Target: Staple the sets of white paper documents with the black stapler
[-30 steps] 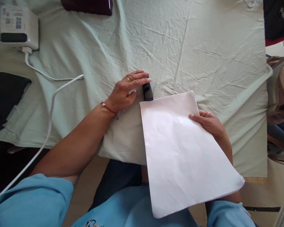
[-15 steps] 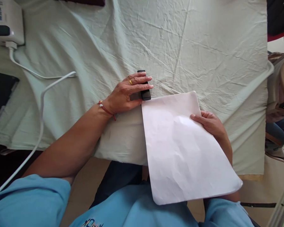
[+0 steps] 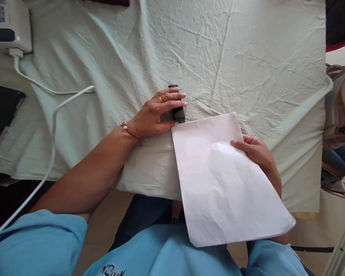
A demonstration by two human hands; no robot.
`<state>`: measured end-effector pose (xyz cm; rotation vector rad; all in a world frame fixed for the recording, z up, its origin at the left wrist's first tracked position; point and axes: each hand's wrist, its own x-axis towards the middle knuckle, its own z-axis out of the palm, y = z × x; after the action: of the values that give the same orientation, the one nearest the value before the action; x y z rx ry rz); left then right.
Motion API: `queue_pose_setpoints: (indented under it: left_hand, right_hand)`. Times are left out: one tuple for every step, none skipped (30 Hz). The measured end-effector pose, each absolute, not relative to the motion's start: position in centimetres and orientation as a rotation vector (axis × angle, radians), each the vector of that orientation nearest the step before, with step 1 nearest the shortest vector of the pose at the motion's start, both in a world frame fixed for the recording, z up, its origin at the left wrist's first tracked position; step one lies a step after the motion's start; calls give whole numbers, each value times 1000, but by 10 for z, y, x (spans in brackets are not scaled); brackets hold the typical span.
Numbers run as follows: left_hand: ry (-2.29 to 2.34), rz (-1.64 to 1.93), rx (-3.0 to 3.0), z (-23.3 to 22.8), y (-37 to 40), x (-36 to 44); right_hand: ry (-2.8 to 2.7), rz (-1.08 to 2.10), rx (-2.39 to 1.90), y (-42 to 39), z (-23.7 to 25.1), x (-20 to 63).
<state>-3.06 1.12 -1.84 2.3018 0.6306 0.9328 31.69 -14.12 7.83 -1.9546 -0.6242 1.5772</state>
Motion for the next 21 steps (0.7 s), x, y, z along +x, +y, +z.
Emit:
queue_pose_setpoints:
  left_hand:
    - [617, 953, 2302, -20, 12, -31]
    - [604, 974, 2300, -22, 12, -31]
    - [591, 991, 2295, -23, 13, -31]
    - [583, 1005, 2289, -24, 13, -31]
    - [578, 1013, 2283, -24, 14, -31]
    - [574, 1017, 2277, -25, 14, -31]
    - [573, 1019, 2270, -25, 14, -32]
    - [574, 1019, 2261, -25, 14, -32]
    - [576, 1018, 2252, -25, 15, -33]
    - [577, 1017, 2243, -25, 15, -33]
    - [572, 1017, 2234, -24, 15, -34]
    - [564, 1016, 2226, -24, 15, -34]
    - [556, 1013, 2218, -23, 15, -35]
    - [547, 1008, 2208, -22, 15, -36]
    - [539, 1002, 2196, -20, 15, -36]
    - [534, 997, 2181, -19, 14, -36]
    - [537, 994, 2165, -17, 14, -36]
    - [548, 993, 2149, -16, 13, -35]
    - [567, 991, 2138, -14, 12, -34]
    - [593, 984, 2135, -13, 11, -32]
    - [626, 969, 2142, -12, 10, -31]
  right_hand:
    - [-607, 1572, -1939, -141, 78, 316]
    - [-591, 1568, -1924, -141, 78, 316]
    - [-577, 1565, -1911, -141, 79, 315]
    - [-563, 1563, -1901, -141, 79, 315]
    - [-550, 1554, -1894, -140, 79, 315]
    - [-539, 1542, -1891, -140, 80, 315]
    - [-530, 1532, -1888, -139, 80, 315]
    - [-524, 1523, -1885, -139, 80, 315]
    - [-517, 1516, -1883, -139, 81, 315]
    - [-513, 1512, -1881, -138, 81, 314]
    - [-511, 1509, -1878, -138, 81, 314]
    - [-509, 1509, -1874, -138, 81, 314]
    - [-507, 1509, -1868, -139, 81, 313]
    - [-504, 1511, -1861, -139, 81, 312]
    - [-501, 1514, -1854, -139, 81, 311]
    - [-501, 1520, -1848, -139, 80, 311]
    - [-503, 1524, -1844, -139, 80, 311]
    - [-508, 1529, -1845, -139, 80, 311]
    - [-514, 1530, -1848, -139, 79, 311]
    - [-521, 1528, -1851, -139, 78, 312]
    - [-529, 1526, -1852, -139, 78, 313]
